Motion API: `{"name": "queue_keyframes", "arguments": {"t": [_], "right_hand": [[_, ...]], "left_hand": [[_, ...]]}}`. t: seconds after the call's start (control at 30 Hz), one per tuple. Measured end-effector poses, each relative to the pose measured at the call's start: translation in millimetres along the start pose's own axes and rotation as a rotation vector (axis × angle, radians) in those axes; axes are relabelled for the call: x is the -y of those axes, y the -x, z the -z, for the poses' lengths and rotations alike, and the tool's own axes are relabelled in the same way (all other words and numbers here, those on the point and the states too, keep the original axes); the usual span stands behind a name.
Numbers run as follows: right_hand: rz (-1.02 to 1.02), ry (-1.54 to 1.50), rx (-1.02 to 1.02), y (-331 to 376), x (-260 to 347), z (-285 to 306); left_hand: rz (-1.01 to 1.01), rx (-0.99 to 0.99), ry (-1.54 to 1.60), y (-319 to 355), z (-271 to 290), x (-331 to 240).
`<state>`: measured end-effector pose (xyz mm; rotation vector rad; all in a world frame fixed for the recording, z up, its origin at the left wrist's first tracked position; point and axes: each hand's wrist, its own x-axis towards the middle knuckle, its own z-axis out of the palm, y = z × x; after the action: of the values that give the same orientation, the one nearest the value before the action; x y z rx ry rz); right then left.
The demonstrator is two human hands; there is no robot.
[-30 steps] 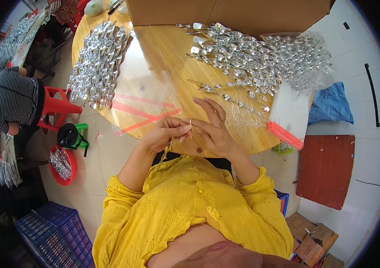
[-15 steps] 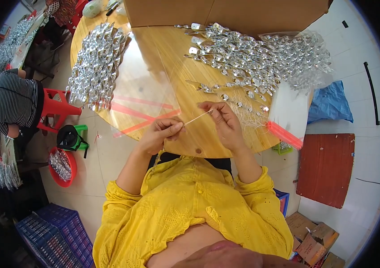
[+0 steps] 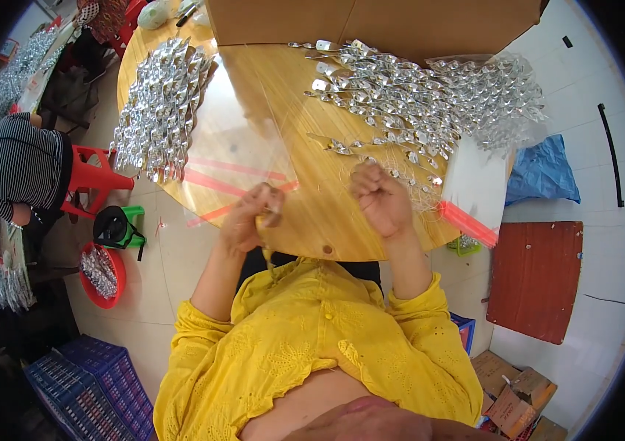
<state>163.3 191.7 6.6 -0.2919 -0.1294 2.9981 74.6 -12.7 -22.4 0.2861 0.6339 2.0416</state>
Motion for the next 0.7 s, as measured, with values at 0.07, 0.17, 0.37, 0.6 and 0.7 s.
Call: {"name": "queue_keyframes", "arguments": {"t": [0.07,0.17,0.37,0.6,0.7], "right_hand": [[-0.090,0.055,-0.055,-0.1,-7.4,-2.5],[0.189,0.028,0.179,-5.2,38.2,-9.7],[0.039,0.114,0.064,-9.8,14.4,-24.4],[0.193,0.144,0.195,-14.8,40.0,-47.5],[0.257,0.204,0.304,-19.0,51.0,-51.0]], "left_hand": [[0.079,-0.055,-0.039,-1.0,-17.2,4.0],[-0.141,-0.029,0.072,6.5,10.3,-29.3],[-0.056,-0.069,0.045,0.9,4.4,-7.8],[0.162,0.038,-0.789,30.0,-18.6,36.5],[0.138,0.112,-0.985,42.6,-25.1,31.6]]}}
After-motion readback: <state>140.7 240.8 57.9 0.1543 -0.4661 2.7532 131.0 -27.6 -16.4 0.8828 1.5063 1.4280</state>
